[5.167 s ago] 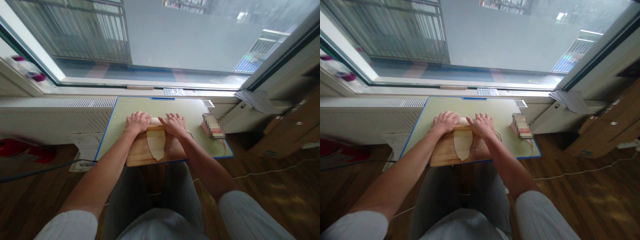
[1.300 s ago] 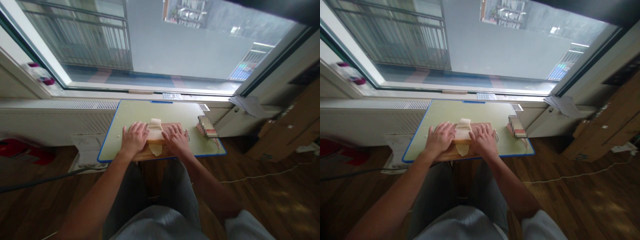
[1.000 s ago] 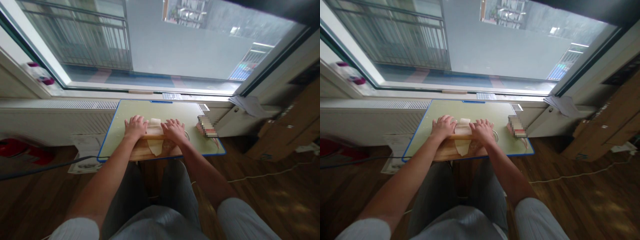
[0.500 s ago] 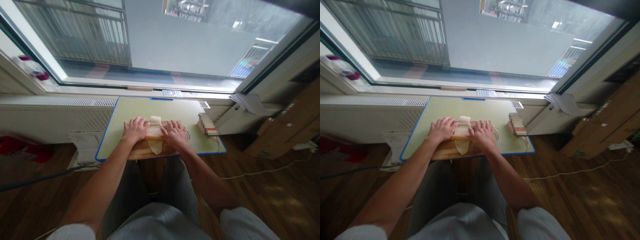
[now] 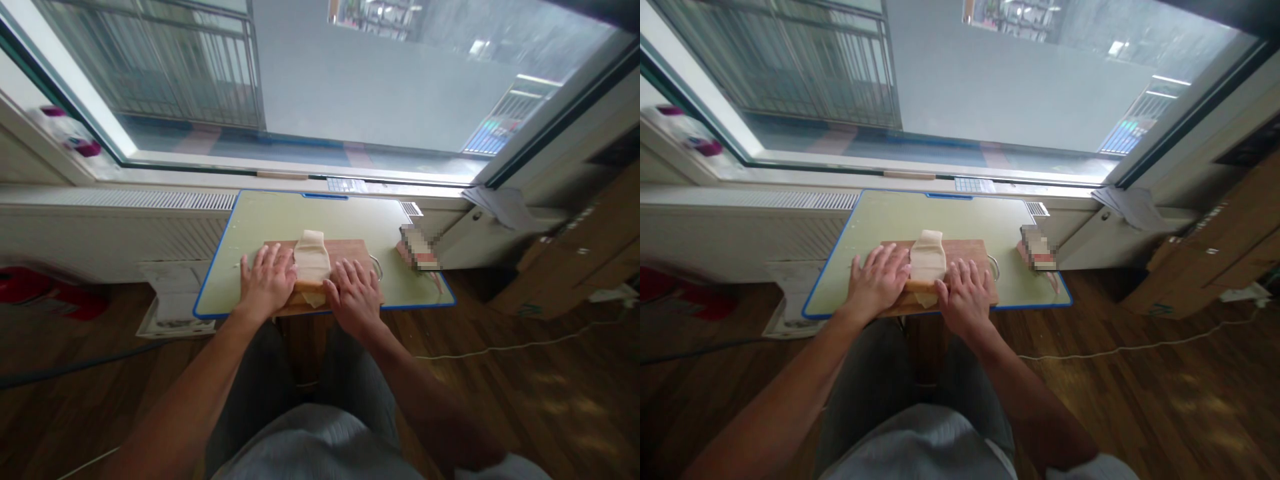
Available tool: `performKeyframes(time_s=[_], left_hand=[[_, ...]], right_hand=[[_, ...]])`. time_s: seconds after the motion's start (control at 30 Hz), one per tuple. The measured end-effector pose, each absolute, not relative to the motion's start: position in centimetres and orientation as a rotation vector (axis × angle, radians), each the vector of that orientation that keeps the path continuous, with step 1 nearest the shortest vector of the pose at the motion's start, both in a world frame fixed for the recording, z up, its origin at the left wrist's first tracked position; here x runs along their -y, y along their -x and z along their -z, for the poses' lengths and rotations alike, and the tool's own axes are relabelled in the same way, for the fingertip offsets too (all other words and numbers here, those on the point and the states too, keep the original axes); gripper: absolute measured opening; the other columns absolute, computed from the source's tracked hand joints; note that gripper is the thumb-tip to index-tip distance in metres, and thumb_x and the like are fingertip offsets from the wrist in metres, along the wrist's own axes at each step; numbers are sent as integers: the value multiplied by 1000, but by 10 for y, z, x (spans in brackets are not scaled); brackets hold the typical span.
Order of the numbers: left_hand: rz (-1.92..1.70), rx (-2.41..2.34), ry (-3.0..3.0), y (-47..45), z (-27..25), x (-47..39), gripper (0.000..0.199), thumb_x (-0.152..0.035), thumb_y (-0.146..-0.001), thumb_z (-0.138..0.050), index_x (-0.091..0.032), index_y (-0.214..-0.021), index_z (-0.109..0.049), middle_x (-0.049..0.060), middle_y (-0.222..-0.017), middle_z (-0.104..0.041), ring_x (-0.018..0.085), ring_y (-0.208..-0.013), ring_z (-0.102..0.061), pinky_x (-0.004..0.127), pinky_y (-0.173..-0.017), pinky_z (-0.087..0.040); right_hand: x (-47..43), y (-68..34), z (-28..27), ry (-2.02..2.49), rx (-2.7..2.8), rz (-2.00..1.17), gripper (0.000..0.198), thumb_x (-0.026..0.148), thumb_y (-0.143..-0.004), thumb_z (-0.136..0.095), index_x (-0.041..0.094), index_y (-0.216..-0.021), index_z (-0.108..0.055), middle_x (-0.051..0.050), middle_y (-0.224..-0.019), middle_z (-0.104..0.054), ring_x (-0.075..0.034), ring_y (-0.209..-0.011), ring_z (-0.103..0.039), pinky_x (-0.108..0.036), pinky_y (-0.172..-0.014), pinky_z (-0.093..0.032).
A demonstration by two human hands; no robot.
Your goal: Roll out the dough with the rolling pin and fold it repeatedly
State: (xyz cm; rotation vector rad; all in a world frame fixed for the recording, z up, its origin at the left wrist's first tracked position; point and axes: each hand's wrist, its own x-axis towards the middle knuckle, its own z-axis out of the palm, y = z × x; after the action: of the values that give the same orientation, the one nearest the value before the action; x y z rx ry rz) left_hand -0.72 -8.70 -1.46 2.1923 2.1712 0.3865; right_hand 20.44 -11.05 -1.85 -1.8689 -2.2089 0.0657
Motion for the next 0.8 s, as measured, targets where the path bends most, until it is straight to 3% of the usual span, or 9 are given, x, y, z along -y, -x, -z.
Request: performKeyframes(time_s=[0.13, 0.4, 0.6, 0.8], left_hand=[[-376, -2164, -2175, 7, 13, 62, 57, -50, -107, -37, -33, -157, -58, 10, -173, -47, 34, -160, -40, 71, -132, -22], [-364, -2132, -2100, 7, 6, 8, 59, -52, -106, -36, -26, -151, -63, 16, -169, -51, 38, -155, -44, 75, -127, -28], [-420, -2180, -2031, 5, 5, -20, 52, -46, -104, -39, -25, -140, -69, 18, -158, -60, 37, -146, -53, 70, -126, -32], [-394, -2197, -2018, 6, 6, -30, 50, -46, -104, -40, -24, -135, -72, 18, -156, -62, 38, -143, -55, 71, -125, -33]], right_hand=[[85, -205, 16, 1896, 2214, -66, 65, 58, -114, -33, 21, -164, -52, -9, -173, -46, -35, -164, -32, -62, -133, -21], [19, -208, 10, 1942, 2195, -205, 76, 74, -108, -35, 25, -164, -52, -9, -173, -46, -39, -162, -32, -64, -131, -22], [-15, -203, 4, 1934, 2095, -193, 65, 62, -108, -44, 18, -150, -64, -16, -157, -62, -34, -148, -50, -56, -126, -34], [-28, -202, 2, 1960, 2065, -233, 62, 58, -108, -45, 14, -147, -65, -17, -154, -64, -33, -145, -53, -52, -123, -37]])
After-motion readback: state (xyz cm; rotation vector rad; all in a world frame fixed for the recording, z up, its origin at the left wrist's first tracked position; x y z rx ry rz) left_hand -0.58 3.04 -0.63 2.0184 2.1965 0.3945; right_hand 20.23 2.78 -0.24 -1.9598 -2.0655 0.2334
